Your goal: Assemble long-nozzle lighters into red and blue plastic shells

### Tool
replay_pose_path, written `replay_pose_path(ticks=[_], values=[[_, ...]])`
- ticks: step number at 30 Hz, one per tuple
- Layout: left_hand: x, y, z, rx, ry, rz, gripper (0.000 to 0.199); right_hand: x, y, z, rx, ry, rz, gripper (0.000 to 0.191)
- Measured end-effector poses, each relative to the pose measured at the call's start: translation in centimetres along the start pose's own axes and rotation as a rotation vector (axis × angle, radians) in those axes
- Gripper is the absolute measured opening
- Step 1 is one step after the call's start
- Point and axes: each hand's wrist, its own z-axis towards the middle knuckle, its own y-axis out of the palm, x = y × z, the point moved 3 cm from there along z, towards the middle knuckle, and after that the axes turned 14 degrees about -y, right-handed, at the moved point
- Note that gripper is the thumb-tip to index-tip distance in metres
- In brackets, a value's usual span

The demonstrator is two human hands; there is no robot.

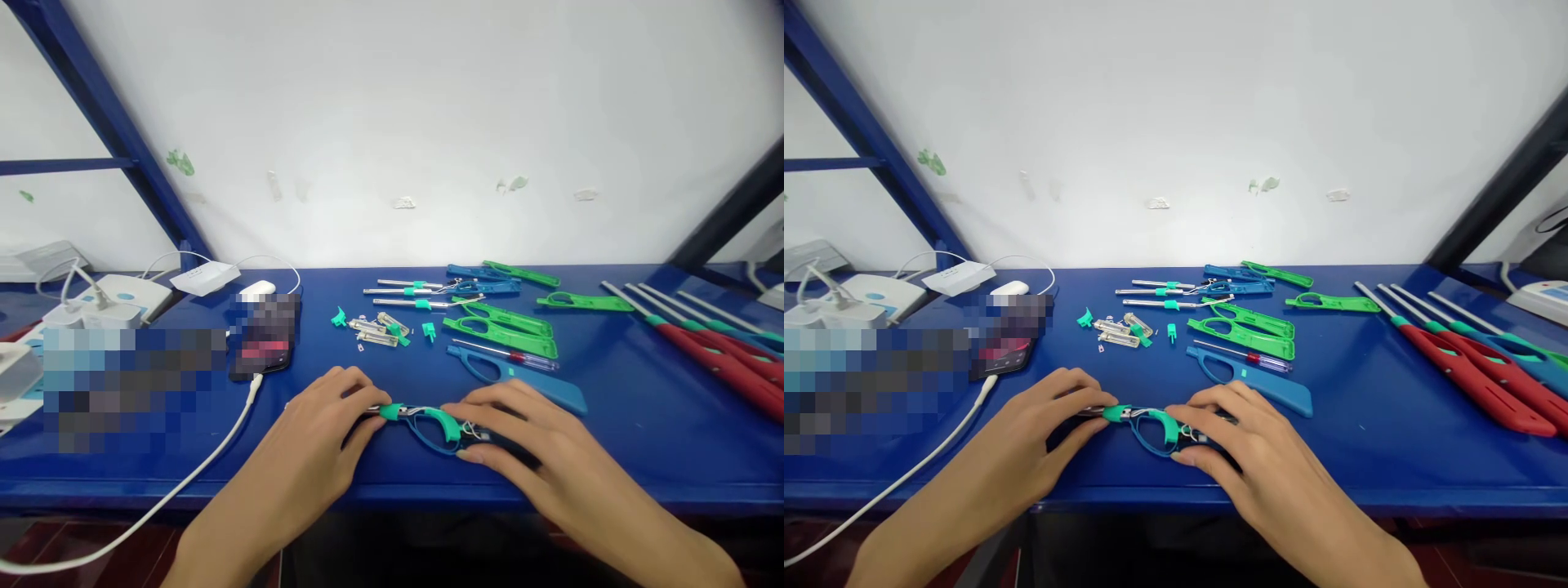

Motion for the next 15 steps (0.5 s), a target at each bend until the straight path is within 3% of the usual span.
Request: replay_pose_path(ticks=[9,15], values=[[0.98,0.59,0.06,-0.002,0.013,-0.034,0.015,0.43,0.11,-0.41,0.004,0.024,-0.02,0.037],[0.2,0.31,0.15,0.014,0.01,-0.01,0.017,0.42,-0.05,-0.32,0.031,0.03,-0.034,0.034]])
